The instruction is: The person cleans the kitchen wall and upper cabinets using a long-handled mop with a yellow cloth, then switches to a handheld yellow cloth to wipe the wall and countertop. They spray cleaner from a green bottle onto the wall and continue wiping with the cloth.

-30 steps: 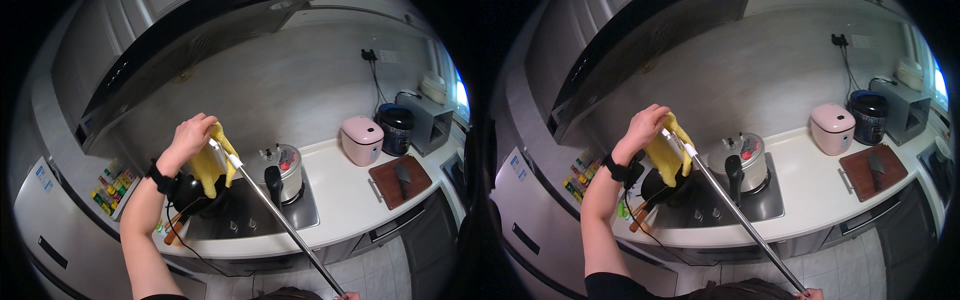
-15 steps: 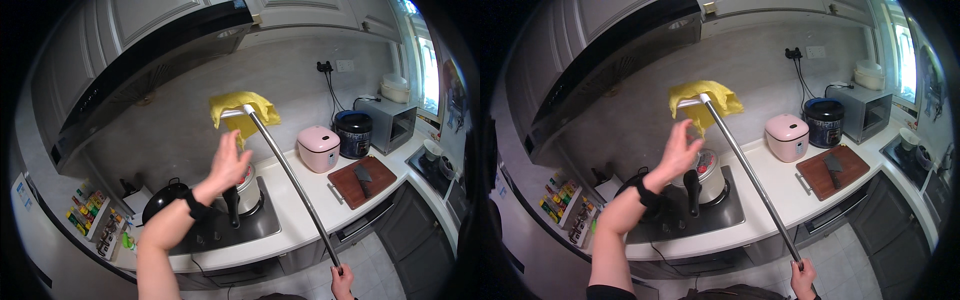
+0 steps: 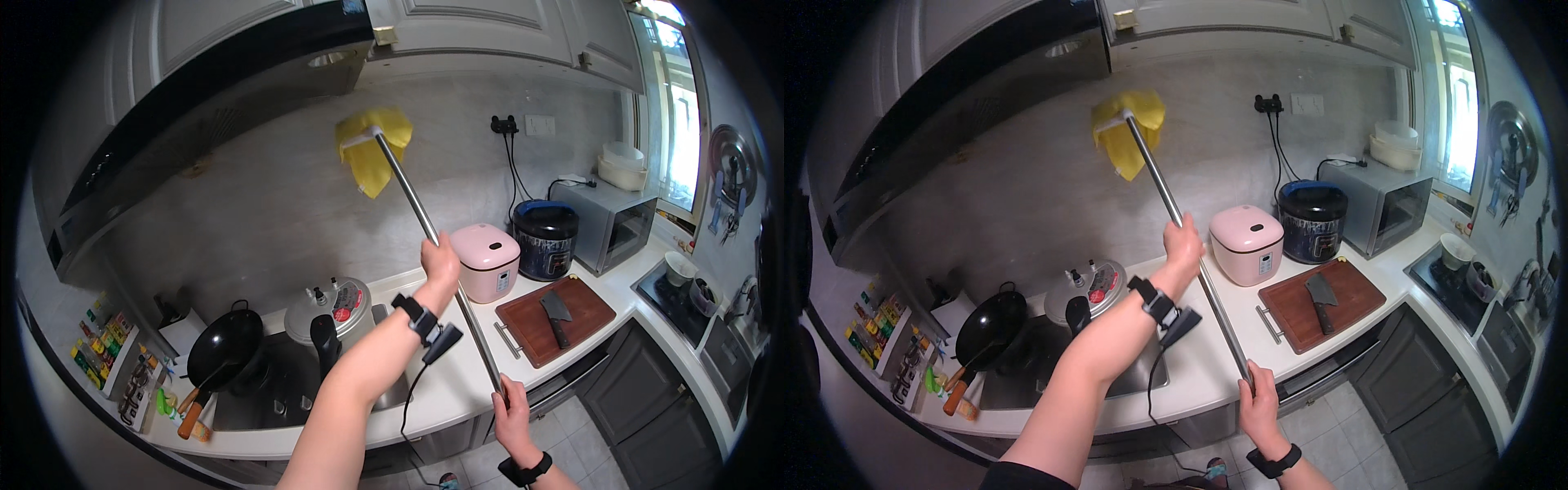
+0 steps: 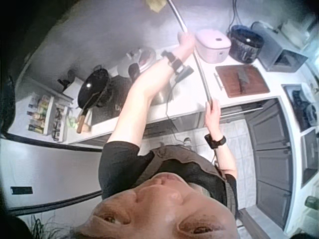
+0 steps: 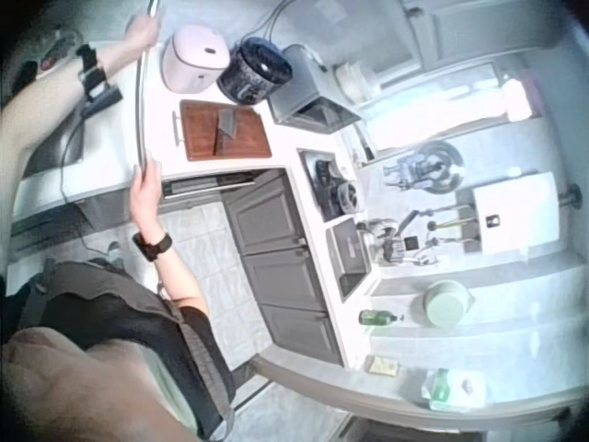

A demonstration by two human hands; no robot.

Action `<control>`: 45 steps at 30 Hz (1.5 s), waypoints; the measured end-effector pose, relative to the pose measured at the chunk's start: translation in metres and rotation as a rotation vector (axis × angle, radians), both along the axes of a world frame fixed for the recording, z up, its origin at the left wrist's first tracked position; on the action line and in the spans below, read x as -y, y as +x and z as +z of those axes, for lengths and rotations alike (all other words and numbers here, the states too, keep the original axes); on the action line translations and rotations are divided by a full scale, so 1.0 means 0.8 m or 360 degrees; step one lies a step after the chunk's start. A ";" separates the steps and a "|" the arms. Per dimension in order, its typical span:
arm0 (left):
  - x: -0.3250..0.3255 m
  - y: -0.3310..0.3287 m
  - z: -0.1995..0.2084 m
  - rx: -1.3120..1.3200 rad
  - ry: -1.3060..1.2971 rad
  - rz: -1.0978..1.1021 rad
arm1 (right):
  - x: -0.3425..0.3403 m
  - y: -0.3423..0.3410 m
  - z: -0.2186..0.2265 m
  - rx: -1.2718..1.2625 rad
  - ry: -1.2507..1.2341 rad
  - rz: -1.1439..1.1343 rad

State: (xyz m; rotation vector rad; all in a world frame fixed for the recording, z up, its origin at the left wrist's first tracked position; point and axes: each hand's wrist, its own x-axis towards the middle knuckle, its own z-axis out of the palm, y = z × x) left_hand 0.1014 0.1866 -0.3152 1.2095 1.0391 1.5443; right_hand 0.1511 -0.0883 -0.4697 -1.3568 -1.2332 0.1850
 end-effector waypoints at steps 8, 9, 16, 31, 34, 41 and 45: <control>-0.129 -0.002 0.049 -0.0106 -0.0052 0.0211 | -0.016 0.041 -0.061 -0.0215 -0.0631 0.0484; -0.136 -0.004 0.050 -0.0135 -0.0039 0.0223 | -0.018 0.042 -0.074 -0.0395 -0.0709 0.0568; -0.165 0.001 0.056 -0.0358 0.0033 0.0404 | -0.037 0.031 -0.140 -0.0528 -0.0499 0.0417; -0.145 0.012 0.025 -0.0800 0.0097 0.0805 | -0.024 0.048 -0.188 -0.0391 -0.0731 0.0456; -0.140 0.013 0.020 -0.0842 0.0098 0.0832 | -0.021 0.045 -0.193 -0.0347 -0.0802 0.0441; -0.134 0.010 0.003 -0.0896 0.0036 0.0837 | -0.005 0.039 -0.207 -0.0375 -0.0866 0.0493; -0.129 0.013 -0.019 -0.0897 -0.0015 0.0814 | 0.009 0.040 -0.216 -0.0358 -0.0898 0.0479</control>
